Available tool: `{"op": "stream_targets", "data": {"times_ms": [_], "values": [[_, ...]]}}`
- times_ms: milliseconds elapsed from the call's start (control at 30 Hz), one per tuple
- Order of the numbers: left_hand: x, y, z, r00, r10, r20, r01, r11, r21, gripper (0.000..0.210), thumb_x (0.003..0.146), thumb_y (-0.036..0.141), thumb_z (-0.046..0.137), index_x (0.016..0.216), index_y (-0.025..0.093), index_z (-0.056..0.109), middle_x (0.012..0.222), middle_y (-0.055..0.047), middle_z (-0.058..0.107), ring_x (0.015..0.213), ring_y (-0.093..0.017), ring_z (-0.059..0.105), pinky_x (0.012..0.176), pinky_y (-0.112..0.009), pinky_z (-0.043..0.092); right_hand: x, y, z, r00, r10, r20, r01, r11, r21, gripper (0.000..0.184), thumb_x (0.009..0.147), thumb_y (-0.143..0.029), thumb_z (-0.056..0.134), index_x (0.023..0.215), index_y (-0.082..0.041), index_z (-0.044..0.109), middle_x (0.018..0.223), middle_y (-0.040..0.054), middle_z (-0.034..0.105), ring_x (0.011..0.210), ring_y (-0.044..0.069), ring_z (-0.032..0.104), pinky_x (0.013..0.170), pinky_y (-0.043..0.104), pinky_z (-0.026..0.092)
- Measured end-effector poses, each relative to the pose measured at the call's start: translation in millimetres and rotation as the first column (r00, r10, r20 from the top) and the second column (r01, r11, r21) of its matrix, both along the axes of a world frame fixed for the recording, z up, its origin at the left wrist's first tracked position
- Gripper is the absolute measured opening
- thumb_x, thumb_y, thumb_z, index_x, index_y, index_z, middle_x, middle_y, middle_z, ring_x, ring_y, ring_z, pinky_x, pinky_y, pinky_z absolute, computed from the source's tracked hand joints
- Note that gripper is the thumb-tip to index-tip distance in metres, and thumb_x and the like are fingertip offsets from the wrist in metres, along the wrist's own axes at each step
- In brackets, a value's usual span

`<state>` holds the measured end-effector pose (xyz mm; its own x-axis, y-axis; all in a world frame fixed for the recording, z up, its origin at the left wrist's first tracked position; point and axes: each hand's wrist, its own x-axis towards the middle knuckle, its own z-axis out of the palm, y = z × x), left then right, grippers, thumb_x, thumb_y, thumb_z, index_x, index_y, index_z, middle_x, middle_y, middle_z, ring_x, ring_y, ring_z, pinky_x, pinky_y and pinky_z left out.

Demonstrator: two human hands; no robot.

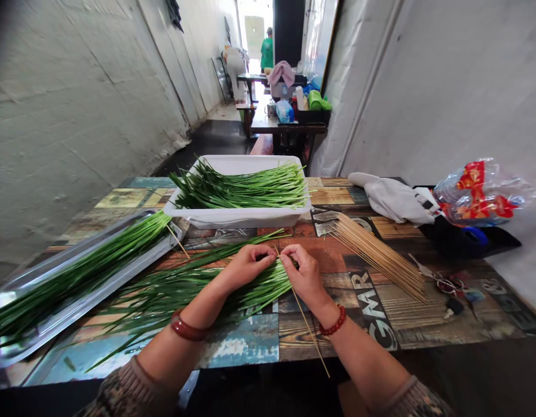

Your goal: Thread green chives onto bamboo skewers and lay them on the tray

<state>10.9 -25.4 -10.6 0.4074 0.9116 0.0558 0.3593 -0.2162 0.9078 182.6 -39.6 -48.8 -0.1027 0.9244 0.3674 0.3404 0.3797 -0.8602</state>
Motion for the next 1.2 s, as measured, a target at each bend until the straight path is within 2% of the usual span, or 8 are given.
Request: {"op": "stream_targets", "data": {"times_ms": [233, 433, 600, 700, 833, 1000, 1100, 1200], "values": [[-1, 0, -6.1, 0.997, -0.07, -0.033, 0.071, 0.997, 0.032, 0.018, 0.078, 0.02, 0.049, 0.07, 0.013, 0.063, 0.066, 0.0, 0.059, 0.063, -0.011, 0.049, 0.063, -0.021, 0.038, 0, 2, -5.2, 0.998, -0.025, 0.064, 0.024, 1.0, 0.009, 0.017, 0.091, -0.031, 0.047, 0.083, -0.02, 0.057, 0.074, 0.0014, 0.062, 0.068, 0.015, 0.059, 0.064, 0.025, 0.046], [2, 2, -12.9, 0.993, 0.027, -0.113, -0.018, 0.997, 0.076, 0.021, 0.08, 0.023, 0.051, 0.073, 0.013, 0.068, 0.067, -0.001, 0.065, 0.062, -0.012, 0.053, 0.063, -0.022, 0.039, -2, 2, -4.1, 0.999, 0.027, 0.031, -0.026, 0.999, -0.018, 0.019, 0.09, -0.035, 0.051, 0.094, -0.02, 0.06, 0.089, 0.0054, 0.068, 0.083, 0.018, 0.065, 0.075, 0.028, 0.051], [1, 3, -13.7, 0.989, 0.053, -0.137, -0.039, 0.994, 0.106, 0.019, 0.08, 0.022, 0.054, 0.084, 0.014, 0.071, 0.077, -0.004, 0.071, 0.07, -0.015, 0.06, 0.068, -0.024, 0.043, -3, 5, -9.4, 1.0, -0.012, 0.028, 0.014, 0.998, -0.053, 0.018, 0.086, -0.036, 0.055, 0.085, -0.019, 0.061, 0.082, 0.0053, 0.068, 0.077, 0.019, 0.065, 0.074, 0.03, 0.051], [-7, 8, -11.5, 0.976, 0.157, -0.149, -0.128, 0.974, 0.188, 0.022, 0.081, 0.023, 0.056, 0.097, 0.015, 0.069, 0.087, -0.006, 0.072, 0.076, -0.016, 0.062, 0.072, -0.025, 0.045, -5, 8, -11.6, 1.0, -0.026, 0.015, 0.027, 0.996, -0.08, 0.016, 0.084, -0.033, 0.055, 0.084, -0.019, 0.062, 0.08, 0.0044, 0.069, 0.074, 0.018, 0.065, 0.071, 0.03, 0.051], [-16, 22, -10.9, 0.905, 0.301, -0.299, -0.193, 0.919, 0.343, 0.024, 0.086, 0.023, 0.051, 0.098, 0.014, 0.07, 0.091, -0.009, 0.071, 0.082, -0.019, 0.062, 0.076, -0.029, 0.046, -7, 13, -12.2, 0.999, -0.043, 0.018, 0.044, 0.997, -0.063, 0.015, 0.082, -0.032, 0.057, 0.08, -0.019, 0.064, 0.077, 0.0037, 0.069, 0.074, 0.018, 0.065, 0.072, 0.031, 0.05], [-11, 37, -12.9, 0.858, 0.2, -0.472, -0.008, 0.926, 0.379, 0.026, 0.085, 0.014, 0.05, 0.102, 0.014, 0.07, 0.104, -0.009, 0.07, 0.097, -0.022, 0.061, 0.089, -0.032, 0.045, -7, 16, -14.1, 0.998, -0.06, 0.018, 0.061, 0.998, -0.032, 0.019, 0.085, -0.032, 0.053, 0.079, -0.018, 0.065, 0.075, 0.0037, 0.068, 0.07, 0.017, 0.063, 0.067, 0.028, 0.048], [-7, 41, -9.6, 0.765, 0.222, -0.605, 0.073, 0.902, 0.425, 0.029, 0.085, 0.014, 0.051, 0.107, 0.014, 0.069, 0.109, -0.011, 0.067, 0.099, -0.023, 0.059, 0.091, -0.034, 0.043, -8, 17, -14.8, 0.998, -0.063, 0.015, 0.064, 0.998, -0.012, 0.019, 0.086, -0.032, 0.053, 0.079, -0.018, 0.065, 0.074, 0.0032, 0.068, 0.068, 0.016, 0.062, 0.064, 0.026, 0.047], [-3, 44, -6.2, 0.659, 0.269, -0.702, 0.096, 0.896, 0.433, 0.025, 0.084, 0.019, 0.055, 0.104, 0.016, 0.07, 0.101, -0.011, 0.066, 0.094, -0.024, 0.057, 0.086, -0.034, 0.042, -9, 17, -14.8, 0.997, -0.07, 0.01, 0.07, 0.998, 0.002, 0.019, 0.086, -0.031, 0.053, 0.079, -0.018, 0.065, 0.073, 0.0031, 0.068, 0.067, 0.016, 0.061, 0.063, 0.026, 0.046]]}}
